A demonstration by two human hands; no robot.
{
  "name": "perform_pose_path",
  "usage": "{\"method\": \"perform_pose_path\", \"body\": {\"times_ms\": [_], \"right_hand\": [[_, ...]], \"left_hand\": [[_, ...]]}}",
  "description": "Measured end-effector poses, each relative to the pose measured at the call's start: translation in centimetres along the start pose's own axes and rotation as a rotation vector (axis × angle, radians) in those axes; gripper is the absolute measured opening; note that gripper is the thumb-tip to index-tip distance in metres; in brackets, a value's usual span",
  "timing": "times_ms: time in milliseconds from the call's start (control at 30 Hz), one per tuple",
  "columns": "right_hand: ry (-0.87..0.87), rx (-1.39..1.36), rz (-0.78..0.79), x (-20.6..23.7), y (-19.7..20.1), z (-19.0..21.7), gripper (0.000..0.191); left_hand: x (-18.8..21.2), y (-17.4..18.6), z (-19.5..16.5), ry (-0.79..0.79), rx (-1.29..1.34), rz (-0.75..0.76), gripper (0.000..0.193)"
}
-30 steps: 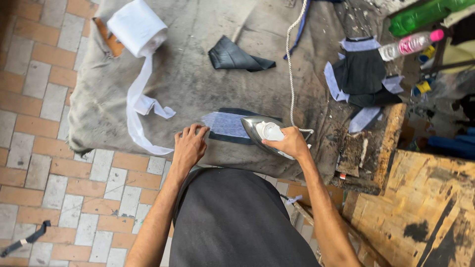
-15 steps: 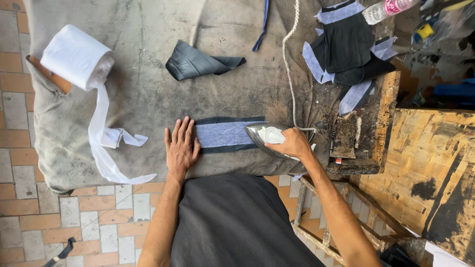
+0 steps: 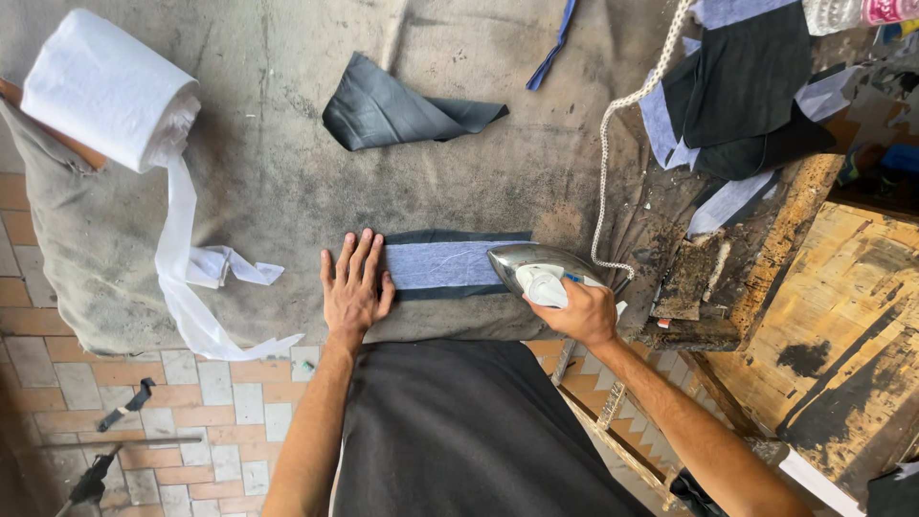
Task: The person irons dark fabric pieces flat on a padded table, tears strips of white fusible interfacing from a roll, lays a strip onto each fabric piece, and presses it in place with the iron, setting finished pieces on a pile at the side of the table.
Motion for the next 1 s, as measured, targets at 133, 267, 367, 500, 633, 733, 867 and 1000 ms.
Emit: {"method": "perform_pose_path", "body": {"times_ms": [133, 267, 367, 500, 633, 733, 867, 1000], "right_hand": [[-0.002, -0.002, -0.021, 1.0, 0.0, -0.2, 0.049], [-0.013, -0.004, -0.066, 1.8, 0.0, -0.3, 0.049], [-0.18, -0.051, 0.113, 1.5, -0.6, -1.8, 0.056], [-0.245, -0.392, 0.164, 2.5, 0.3, -4.1, 0.05], [-0.463, -0.538, 0.0, 6.0, 2.6, -6.0, 0.047], [-0.528, -0.371, -0.082, 7.0, 2.7, -4.9, 0.049], [-0.343, -0.224, -0.043, 5.5, 1.9, -0.8, 0.056], [-0.135, 0.094, 0.15, 3.0, -0.2, 4.7, 0.061]], "left_hand": [[0.4, 0.1, -0.4, -0.008, -0.007, 0.006, 0.064], [0.8, 0.8, -0.9, -0.03, -0.018, -0.011, 0.064], [1.5, 1.8, -1.3, -0.058, 0.01, -0.055, 0.063], [2.5, 3.7, -2.5, -0.08, 0.04, -0.16, 0.063], [2.6, 5.0, -3.6, -0.005, 0.103, -0.08, 0.049], [3.0, 6.1, -3.7, 0.019, 0.167, -0.069, 0.041], [2.6, 7.4, -3.3, 0.01, 0.288, -0.081, 0.05], [1.3, 8.3, -3.0, -0.034, 0.317, -0.059, 0.031]]}}
Point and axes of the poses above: each hand's wrist, its own x-axis away from the middle knuckle, its own y-axis out of the back of the hand, z = x × y, the point moved 4 cm from there along -x, towards the middle knuckle, and after that the axes turned 5 degrees about x, right-handed, at the moved point
